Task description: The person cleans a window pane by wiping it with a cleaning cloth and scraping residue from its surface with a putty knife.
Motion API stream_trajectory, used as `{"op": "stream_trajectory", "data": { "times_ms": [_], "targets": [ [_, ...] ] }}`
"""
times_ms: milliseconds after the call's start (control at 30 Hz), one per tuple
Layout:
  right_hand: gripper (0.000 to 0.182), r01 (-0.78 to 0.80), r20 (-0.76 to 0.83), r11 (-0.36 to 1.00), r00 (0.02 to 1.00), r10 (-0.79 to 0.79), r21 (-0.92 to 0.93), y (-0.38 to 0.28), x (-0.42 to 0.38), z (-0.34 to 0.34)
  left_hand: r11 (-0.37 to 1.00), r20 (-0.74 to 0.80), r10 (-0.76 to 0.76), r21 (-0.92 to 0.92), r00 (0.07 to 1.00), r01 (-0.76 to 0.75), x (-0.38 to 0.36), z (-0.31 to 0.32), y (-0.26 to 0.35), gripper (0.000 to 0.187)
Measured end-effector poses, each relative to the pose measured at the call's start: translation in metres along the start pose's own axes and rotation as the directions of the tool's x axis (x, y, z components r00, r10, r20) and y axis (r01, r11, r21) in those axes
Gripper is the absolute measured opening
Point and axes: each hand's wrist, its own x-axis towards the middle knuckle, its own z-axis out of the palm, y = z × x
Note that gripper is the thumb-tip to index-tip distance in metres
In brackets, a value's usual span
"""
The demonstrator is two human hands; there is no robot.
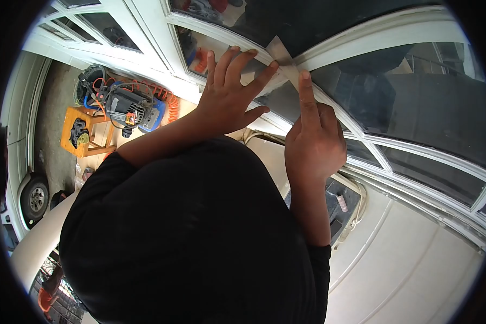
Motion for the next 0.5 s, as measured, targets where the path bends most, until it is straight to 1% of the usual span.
{"op": "stream_trajectory", "data": {
  "times_ms": [100,267,333,367,433,500],
  "targets": [
    [0.050,-0.001,-0.003,1.000,1.000,0.001,-0.004,-0.0023,0.0011,0.0003,1.000,-0.018,-0.008,-0.009,1.000,0.008,-0.0008,0.0031,0.0001,0.084],
    [0.051,0.032,-0.047,0.999,0.998,-0.032,0.000,0.0022,-0.0002,0.0044,1.000,0.001,0.003,0.008,1.000,-0.003,0.0015,-0.0014,-0.0009,0.084],
    [0.062,0.003,-0.075,1.000,0.997,-0.002,0.013,-0.0006,0.0004,0.0069,1.000,0.008,-0.001,-0.008,1.000,0.001,-0.0015,-0.0013,0.0008,0.084],
    [0.062,0.003,-0.075,1.000,0.997,-0.002,0.012,-0.0008,-0.0005,0.0046,1.000,0.008,0.001,-0.004,1.000,-0.001,-0.0019,-0.0014,0.0004,0.084],
    [0.051,-0.005,0.011,1.000,1.000,0.005,0.007,-0.0017,0.0011,-0.0001,1.000,0.000,0.007,0.006,1.000,-0.007,0.0004,-0.0011,-0.0017,0.085],
    [0.051,0.006,-0.019,1.000,1.000,-0.006,0.001,-0.0006,0.0011,0.0040,1.000,-0.004,0.009,0.001,1.000,-0.009,-0.0009,0.0005,-0.0018,0.085]
  ]
}}
